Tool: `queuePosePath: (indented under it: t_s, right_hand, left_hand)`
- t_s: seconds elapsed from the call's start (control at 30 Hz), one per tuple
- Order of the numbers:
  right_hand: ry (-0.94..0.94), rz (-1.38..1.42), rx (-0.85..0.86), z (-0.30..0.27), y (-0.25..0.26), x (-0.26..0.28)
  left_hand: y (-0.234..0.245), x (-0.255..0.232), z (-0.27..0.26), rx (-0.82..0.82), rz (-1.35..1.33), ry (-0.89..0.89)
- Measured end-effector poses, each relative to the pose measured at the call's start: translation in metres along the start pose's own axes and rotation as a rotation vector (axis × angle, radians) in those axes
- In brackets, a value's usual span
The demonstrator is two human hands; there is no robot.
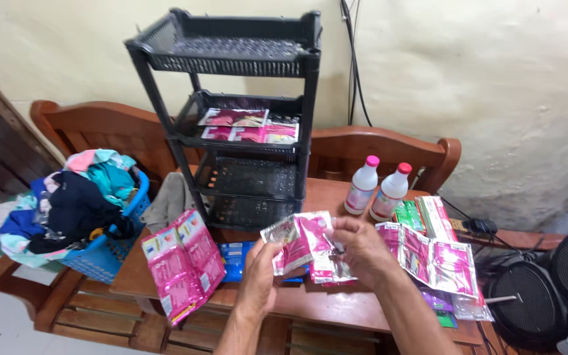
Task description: The person uses scissors to cut individual sachets from a larger multi-pack of pink and silver foil packets. The cut sachets are then placed into a black plastic basket on a wooden table.
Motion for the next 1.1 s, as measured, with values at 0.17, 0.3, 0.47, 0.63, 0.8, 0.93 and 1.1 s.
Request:
queuePosePath:
  t_s: [0.17, 0.3, 0.47, 0.63, 0.8, 0.93, 1.1]
  right_hand:
    - [0.303, -0.337, 0.000, -0.009, -0.051, 0.041]
    - [0.441, -0.450, 0.032, -0.015, -0.097, 0.062]
    - [0.485, -0.488, 0.011, -0.005, -0.158, 0.080]
    - [0.536, -0.692, -0.177, 0.024, -0.194, 0.095]
    - [0.685, -1.026, -0.299, 0.058, -0.212, 0.098]
    - [0.781, -1.220, -0.384, 0.103, -0.218, 0.109]
    - [0.741, -1.569, -0.496, 0.135, -0.211, 0.118]
  left_hand:
    - [0.019, -0.049, 0.008, -0.087, 0.367, -0.062]
    - [0.031, -0.105, 0.017, -0.170, 0.625, -0.109]
    - [0.034, -0.177, 0.029, -0.267, 0.961, -0.292]
    - [0.038, -0.216, 0.064, -0.257, 1.116, -0.320]
    - [0.041, -0.230, 0.122, -0.284, 1.202, -0.650]
    - [0.043, -0.231, 0.170, -0.238, 1.164, -0.414]
    - [0.030, -0.235, 0.210, -0.189, 1.480, -0.400]
Point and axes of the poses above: each hand's wrist, its own z-axis towards the middle knuckle, its own y-axis out of the back of the hand, x = y × z, the point moved 1 cm from there along z, towards the middle knuckle, and after that the axes turned 8 degrees about z, right-handed, at the moved point
